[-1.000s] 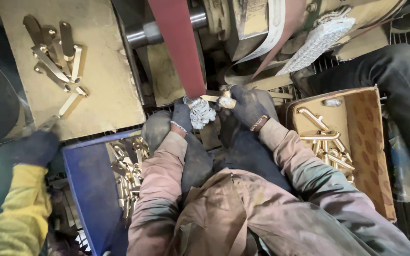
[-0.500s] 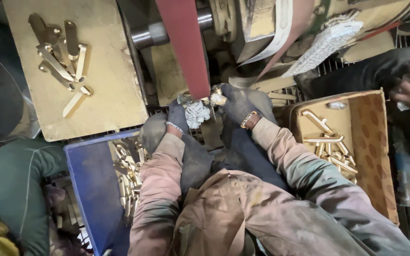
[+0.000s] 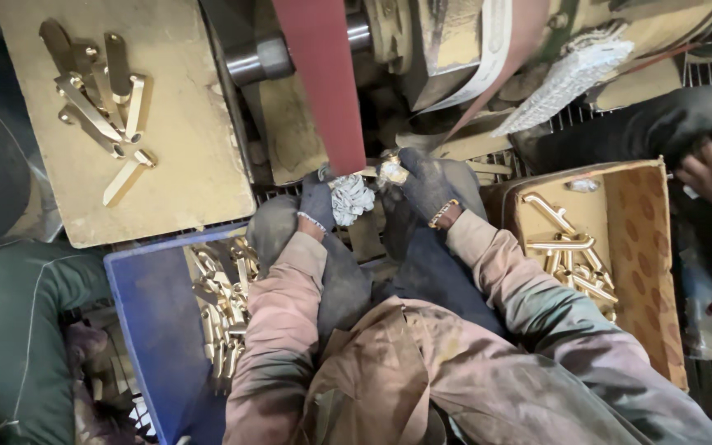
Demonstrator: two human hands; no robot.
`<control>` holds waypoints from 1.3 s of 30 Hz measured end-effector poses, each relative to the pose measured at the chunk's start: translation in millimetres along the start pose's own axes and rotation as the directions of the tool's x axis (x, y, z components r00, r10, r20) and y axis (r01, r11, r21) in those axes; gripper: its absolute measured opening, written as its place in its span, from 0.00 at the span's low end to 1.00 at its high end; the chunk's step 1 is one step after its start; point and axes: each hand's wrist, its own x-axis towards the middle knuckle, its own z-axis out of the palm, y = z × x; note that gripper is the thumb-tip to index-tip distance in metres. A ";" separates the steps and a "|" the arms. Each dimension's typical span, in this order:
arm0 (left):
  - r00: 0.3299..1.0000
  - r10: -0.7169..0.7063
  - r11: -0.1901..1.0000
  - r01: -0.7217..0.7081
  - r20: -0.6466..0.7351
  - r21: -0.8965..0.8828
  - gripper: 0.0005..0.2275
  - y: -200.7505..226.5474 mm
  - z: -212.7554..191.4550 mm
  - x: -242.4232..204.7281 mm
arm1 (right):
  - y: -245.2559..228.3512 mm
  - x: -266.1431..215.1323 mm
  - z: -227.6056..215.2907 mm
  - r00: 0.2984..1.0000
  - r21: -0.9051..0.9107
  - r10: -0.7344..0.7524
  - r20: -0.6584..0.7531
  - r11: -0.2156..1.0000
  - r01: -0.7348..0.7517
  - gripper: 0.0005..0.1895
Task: The person sits on the floor and uses a belt sander to polish small brass-colored metal parts. They pick up each part from a blue bin, press it against the moving belt, wipe it with a cloth, and place it into a cardboard box.
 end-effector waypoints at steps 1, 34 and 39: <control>1.000 0.009 1.000 -0.009 -0.013 0.009 0.08 1.2 -2.9 0.7 | 1.5 2.1 3.8 0.998 0.070 0.053 0.029 0.996 -0.055 0.15; 0.966 -0.084 0.982 0.038 0.246 0.185 0.15 48.9 44.0 -149.8 | -79.2 -123.3 -63.6 0.979 -0.118 0.065 0.192 0.992 -0.043 0.28; 0.945 0.130 0.821 -0.272 0.299 0.502 0.15 54.4 44.9 -166.6 | -62.1 -125.5 -63.0 0.969 -0.100 -0.110 0.222 0.986 0.134 0.27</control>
